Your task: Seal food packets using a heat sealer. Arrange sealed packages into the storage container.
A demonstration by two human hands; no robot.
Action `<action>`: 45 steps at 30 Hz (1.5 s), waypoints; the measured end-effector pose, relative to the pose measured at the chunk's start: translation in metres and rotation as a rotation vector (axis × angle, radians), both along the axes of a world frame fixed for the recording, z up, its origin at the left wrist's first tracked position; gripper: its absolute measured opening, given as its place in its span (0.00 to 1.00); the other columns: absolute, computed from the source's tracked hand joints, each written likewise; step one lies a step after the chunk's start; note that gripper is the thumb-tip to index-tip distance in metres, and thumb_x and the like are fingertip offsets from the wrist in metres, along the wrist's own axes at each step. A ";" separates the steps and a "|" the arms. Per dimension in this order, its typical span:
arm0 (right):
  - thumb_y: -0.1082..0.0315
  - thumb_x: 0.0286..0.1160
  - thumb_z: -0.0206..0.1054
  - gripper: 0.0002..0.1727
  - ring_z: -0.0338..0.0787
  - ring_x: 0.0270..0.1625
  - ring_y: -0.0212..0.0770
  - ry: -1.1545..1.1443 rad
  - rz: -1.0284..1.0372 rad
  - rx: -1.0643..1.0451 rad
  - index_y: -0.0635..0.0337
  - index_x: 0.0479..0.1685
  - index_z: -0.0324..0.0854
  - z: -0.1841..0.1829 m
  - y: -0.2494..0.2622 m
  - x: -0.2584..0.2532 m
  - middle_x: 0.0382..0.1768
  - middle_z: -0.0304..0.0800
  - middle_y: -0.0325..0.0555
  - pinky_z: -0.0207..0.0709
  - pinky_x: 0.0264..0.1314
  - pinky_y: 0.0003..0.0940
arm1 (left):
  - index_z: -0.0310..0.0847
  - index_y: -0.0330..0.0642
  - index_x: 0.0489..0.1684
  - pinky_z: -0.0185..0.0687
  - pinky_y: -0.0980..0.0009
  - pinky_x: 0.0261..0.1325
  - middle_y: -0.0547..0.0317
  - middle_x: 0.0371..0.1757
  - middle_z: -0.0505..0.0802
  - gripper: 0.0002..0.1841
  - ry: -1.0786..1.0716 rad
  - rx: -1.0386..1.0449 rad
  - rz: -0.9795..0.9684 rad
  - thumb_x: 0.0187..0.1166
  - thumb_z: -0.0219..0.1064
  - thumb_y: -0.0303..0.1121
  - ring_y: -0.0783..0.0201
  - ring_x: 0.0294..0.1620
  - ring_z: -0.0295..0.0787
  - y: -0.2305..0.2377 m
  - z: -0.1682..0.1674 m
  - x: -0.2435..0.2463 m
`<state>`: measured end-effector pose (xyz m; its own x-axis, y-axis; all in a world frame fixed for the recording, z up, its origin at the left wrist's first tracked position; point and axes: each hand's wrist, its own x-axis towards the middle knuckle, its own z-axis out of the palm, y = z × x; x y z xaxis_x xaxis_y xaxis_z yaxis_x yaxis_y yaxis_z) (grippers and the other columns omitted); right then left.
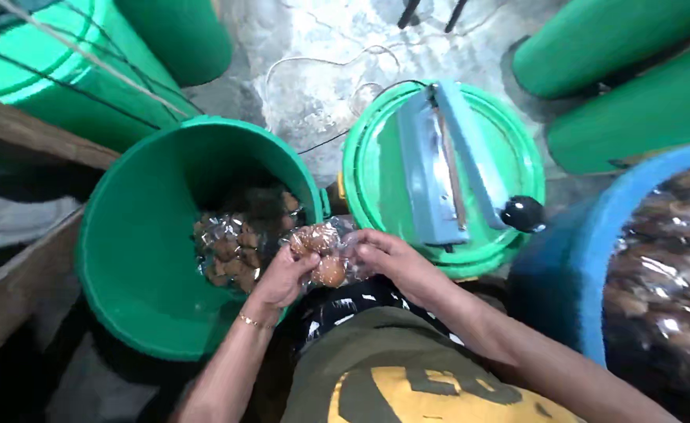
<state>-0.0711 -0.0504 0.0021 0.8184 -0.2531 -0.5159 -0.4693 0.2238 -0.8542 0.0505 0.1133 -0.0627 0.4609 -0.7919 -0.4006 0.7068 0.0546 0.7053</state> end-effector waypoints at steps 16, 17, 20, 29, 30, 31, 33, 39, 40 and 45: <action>0.66 0.90 0.53 0.12 0.82 0.37 0.24 -0.115 -0.315 -0.135 0.67 0.48 0.77 0.002 -0.020 -0.074 0.37 0.80 0.38 0.80 0.43 0.23 | 0.52 0.34 0.83 0.86 0.70 0.61 0.59 0.59 0.86 0.27 -0.241 0.078 -0.358 0.91 0.48 0.41 0.71 0.56 0.88 -0.073 0.033 -0.052; 0.67 0.88 0.55 0.12 0.82 0.37 0.24 -0.125 -0.298 -0.208 0.67 0.48 0.78 -0.002 -0.019 -0.077 0.38 0.82 0.39 0.79 0.44 0.22 | 0.52 0.35 0.85 0.85 0.71 0.62 0.57 0.61 0.85 0.29 -0.296 0.088 -0.368 0.92 0.43 0.44 0.71 0.57 0.86 -0.079 0.033 -0.056; 0.66 0.90 0.52 0.17 0.81 0.34 0.28 -0.105 -0.223 -0.447 0.72 0.51 0.81 -0.002 -0.026 -0.088 0.35 0.84 0.44 0.78 0.41 0.26 | 0.51 0.42 0.89 0.86 0.70 0.57 0.51 0.61 0.83 0.27 -0.285 0.220 -0.180 0.95 0.37 0.44 0.68 0.55 0.87 -0.098 0.036 -0.072; 0.72 0.90 0.46 0.13 0.82 0.29 0.22 -0.045 -0.371 -0.014 0.62 0.46 0.78 -0.004 -0.055 -0.113 0.29 0.82 0.28 0.81 0.37 0.20 | 0.71 0.39 0.79 0.76 0.68 0.73 0.46 0.73 0.78 0.29 -0.690 -0.049 -0.594 0.75 0.68 0.33 0.64 0.71 0.77 -0.121 0.034 -0.067; 0.73 0.89 0.47 0.12 0.80 0.27 0.21 -0.014 -0.362 -0.033 0.62 0.48 0.78 -0.007 -0.060 -0.115 0.28 0.81 0.28 0.79 0.35 0.20 | 0.71 0.38 0.77 0.76 0.67 0.72 0.45 0.73 0.78 0.29 -0.691 -0.006 -0.601 0.74 0.69 0.32 0.62 0.71 0.78 -0.126 0.032 -0.068; 0.73 0.89 0.48 0.12 0.79 0.26 0.21 0.034 -0.353 -0.098 0.64 0.48 0.78 -0.010 -0.064 -0.115 0.27 0.79 0.29 0.78 0.33 0.19 | 0.71 0.37 0.77 0.77 0.65 0.71 0.42 0.72 0.78 0.29 -0.721 0.054 -0.595 0.72 0.69 0.30 0.58 0.70 0.78 -0.132 0.029 -0.071; 0.73 0.89 0.51 0.13 0.78 0.30 0.26 0.141 -0.381 -0.317 0.72 0.50 0.80 -0.014 -0.073 -0.112 0.32 0.80 0.39 0.76 0.38 0.24 | 0.72 0.36 0.76 0.77 0.61 0.69 0.36 0.70 0.78 0.30 -0.811 0.173 -0.552 0.70 0.69 0.24 0.51 0.68 0.78 -0.144 0.025 -0.078; 0.79 0.70 0.68 0.18 0.90 0.58 0.44 0.095 -0.578 -0.820 0.77 0.59 0.82 -0.038 -0.105 -0.081 0.52 0.91 0.62 0.80 0.68 0.42 | 0.67 0.39 0.82 0.79 0.59 0.70 0.31 0.75 0.72 0.31 -0.813 0.289 -0.351 0.76 0.70 0.29 0.46 0.71 0.78 -0.187 0.014 -0.075; 0.77 0.71 0.70 0.19 0.90 0.61 0.53 0.151 -0.498 -0.874 0.77 0.61 0.81 -0.045 -0.115 -0.079 0.54 0.90 0.66 0.79 0.70 0.50 | 0.66 0.40 0.83 0.79 0.58 0.70 0.31 0.76 0.72 0.32 -0.780 0.296 -0.342 0.77 0.70 0.30 0.45 0.71 0.77 -0.193 0.010 -0.071; 0.68 0.94 0.48 0.20 0.88 0.62 0.56 0.303 -0.384 -0.766 0.77 0.68 0.75 -0.006 -0.165 -0.063 0.61 0.85 0.69 0.78 0.69 0.47 | 0.63 0.40 0.85 0.78 0.56 0.70 0.27 0.78 0.69 0.31 -0.724 0.320 -0.279 0.81 0.68 0.30 0.42 0.72 0.76 -0.217 0.011 -0.047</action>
